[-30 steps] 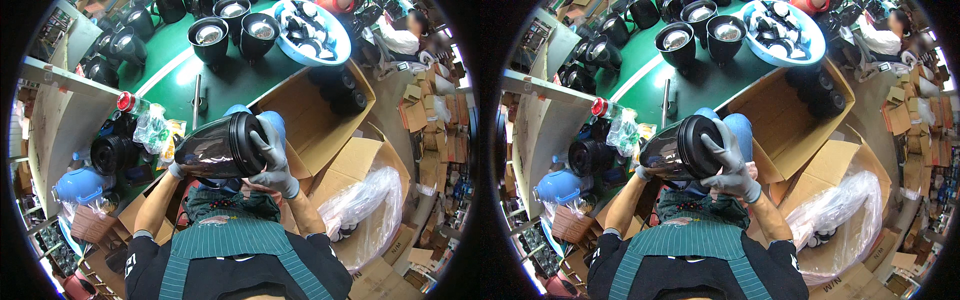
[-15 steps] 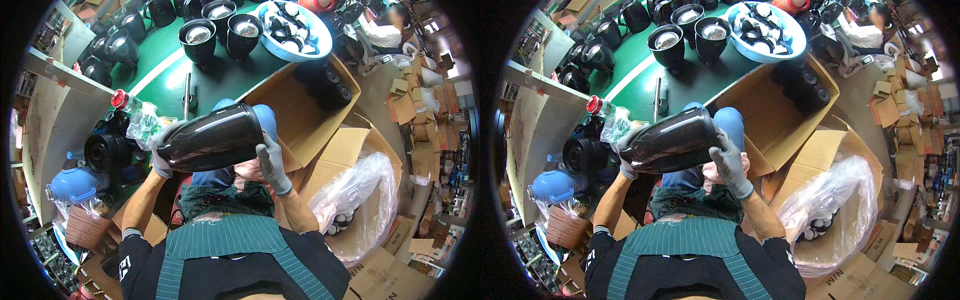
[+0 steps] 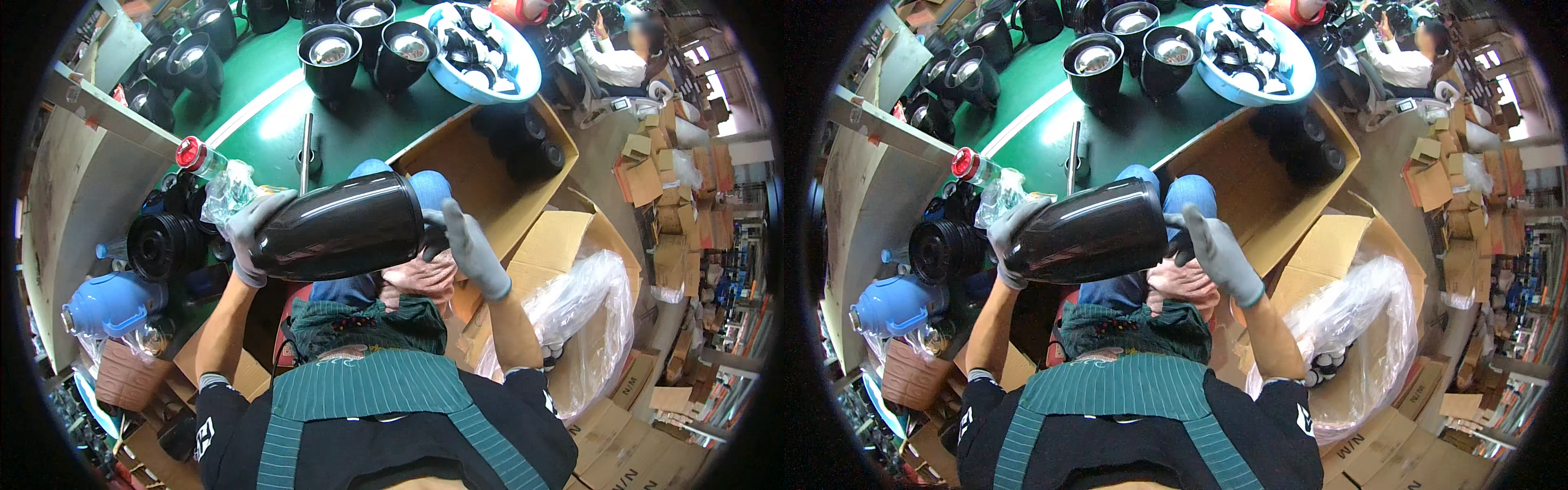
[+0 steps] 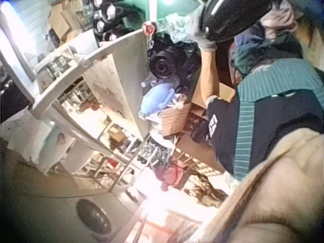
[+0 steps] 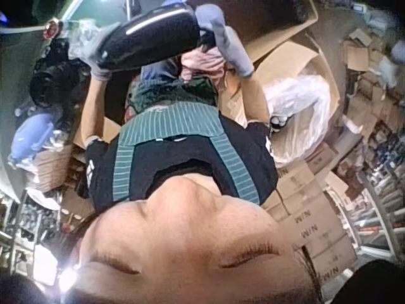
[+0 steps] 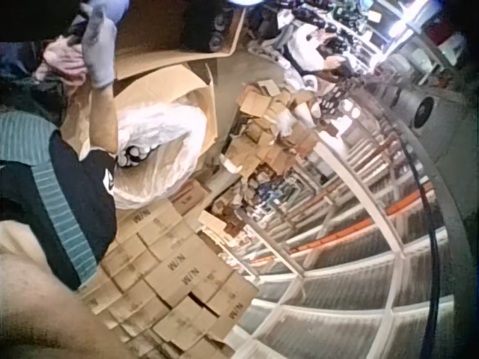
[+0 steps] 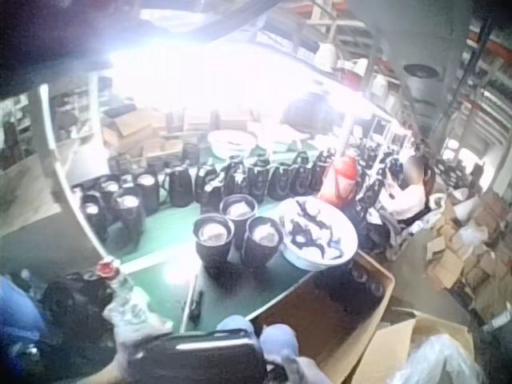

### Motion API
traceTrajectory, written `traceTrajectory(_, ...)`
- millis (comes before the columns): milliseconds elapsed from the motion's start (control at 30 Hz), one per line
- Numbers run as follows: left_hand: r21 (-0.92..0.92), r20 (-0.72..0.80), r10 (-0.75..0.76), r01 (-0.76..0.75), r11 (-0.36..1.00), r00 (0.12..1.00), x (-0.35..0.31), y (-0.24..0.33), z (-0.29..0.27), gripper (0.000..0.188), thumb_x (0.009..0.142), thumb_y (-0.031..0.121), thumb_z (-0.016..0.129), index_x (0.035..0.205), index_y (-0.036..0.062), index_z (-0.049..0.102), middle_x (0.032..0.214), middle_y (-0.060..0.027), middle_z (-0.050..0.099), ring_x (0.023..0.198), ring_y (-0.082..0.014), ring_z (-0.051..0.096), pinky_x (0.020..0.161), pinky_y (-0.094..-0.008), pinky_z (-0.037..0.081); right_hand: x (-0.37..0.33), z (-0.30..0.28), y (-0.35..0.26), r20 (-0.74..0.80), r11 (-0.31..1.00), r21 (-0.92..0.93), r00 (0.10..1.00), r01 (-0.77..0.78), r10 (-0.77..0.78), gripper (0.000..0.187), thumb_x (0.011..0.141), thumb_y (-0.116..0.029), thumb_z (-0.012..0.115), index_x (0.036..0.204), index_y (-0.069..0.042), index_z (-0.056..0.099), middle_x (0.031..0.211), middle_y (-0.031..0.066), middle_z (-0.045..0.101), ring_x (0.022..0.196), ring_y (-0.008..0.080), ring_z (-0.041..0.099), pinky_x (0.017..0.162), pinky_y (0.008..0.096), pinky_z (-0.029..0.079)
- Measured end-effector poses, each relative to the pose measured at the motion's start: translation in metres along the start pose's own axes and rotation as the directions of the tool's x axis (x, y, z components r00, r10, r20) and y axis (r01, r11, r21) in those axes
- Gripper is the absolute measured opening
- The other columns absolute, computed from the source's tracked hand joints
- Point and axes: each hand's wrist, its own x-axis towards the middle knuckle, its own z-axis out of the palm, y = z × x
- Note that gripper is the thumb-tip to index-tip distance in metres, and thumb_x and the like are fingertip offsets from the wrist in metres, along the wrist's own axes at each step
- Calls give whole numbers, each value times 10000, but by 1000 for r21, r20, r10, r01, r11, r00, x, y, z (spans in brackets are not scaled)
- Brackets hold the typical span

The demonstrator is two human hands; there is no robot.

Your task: The person sits on the floor and repeatedly picks up black cylindrical containers, inserts a metal rod into each, and secures a lid. The person places finished units into a cardboard box and continues the cycle with new containers from a nearby pile.

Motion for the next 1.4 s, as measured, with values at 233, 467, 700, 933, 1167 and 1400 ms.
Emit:
traceTrajectory(233, -720, 166, -263, 299, 626, 950, -59, -48, 44, 748, 1102, 640, 411, 1443, 13, 632, 1385, -189, 702, 1232, -313, 702, 1083, -458, 567, 12, 37, -6, -74, 876, 112, 883, 469, -463, 1004, 1099, -713, 402, 1733, 31, 171, 1763, 216, 283, 1631, 296, 296, 1320, 394, 213)
traceTrajectory(467, -9, 111, 114, -114, 993, 987, 11, 21, -3, 388, 881, 176, 704, 1236, 42, 788, 1139, -178, 799, 995, -340, 794, 932, -418, 621, 1, 9, 8, 301, 786, 526, 936, -324, 184, 993, 1109, -762, 211, 1693, 32, 336, 1676, 197, 460, 1571, 276, 406, 1311, 364, 270)
traceTrajectory(700, -385, 167, -315, 356, 851, 934, -9, 14, 12, 546, 992, 444, 639, 1305, 11, 751, 1233, -212, 783, 1127, -363, 765, 1008, -457, 579, 2, 39, 8, -134, 878, 233, 908, 418, -396, 914, 1131, -669, 334, 1748, -15, 171, 1775, 227, 259, 1635, 329, 286, 1327, 443, 220)
traceTrajectory(933, -60, 112, 77, -71, 996, 991, 2, 26, -3, 474, 821, 219, 796, 1250, 18, 777, 1133, -212, 795, 1026, -375, 788, 926, -423, 604, -5, 26, -5, -33, 973, 199, 993, 118, -114, 846, 1174, -603, 236, 1720, 43, 210, 1781, 206, 281, 1644, 290, 278, 1340, 390, 187)
traceTrajectory(1167, -456, 204, -223, 294, 840, 953, 1, 18, 13, 417, 845, 180, 782, 1208, -25, 793, 1102, -144, 811, 1008, -228, 774, 955, -362, 593, -19, 32, 0, -82, 900, -65, 896, 431, -436, 1049, 1085, -764, 246, 1733, 43, 73, 1777, 297, 217, 1630, 386, 292, 1322, 433, 221)
traceTrajectory(1400, -365, 172, -36, 98, 926, 984, 8, 13, 14, 455, 874, 252, 781, 1257, 7, 772, 1092, -150, 810, 983, -258, 792, 910, -364, 610, -17, 33, -7, -166, 919, 118, 920, 376, -354, 858, 1172, -565, 229, 1690, 118, 203, 1680, 311, 410, 1563, 413, 422, 1295, 437, 280)
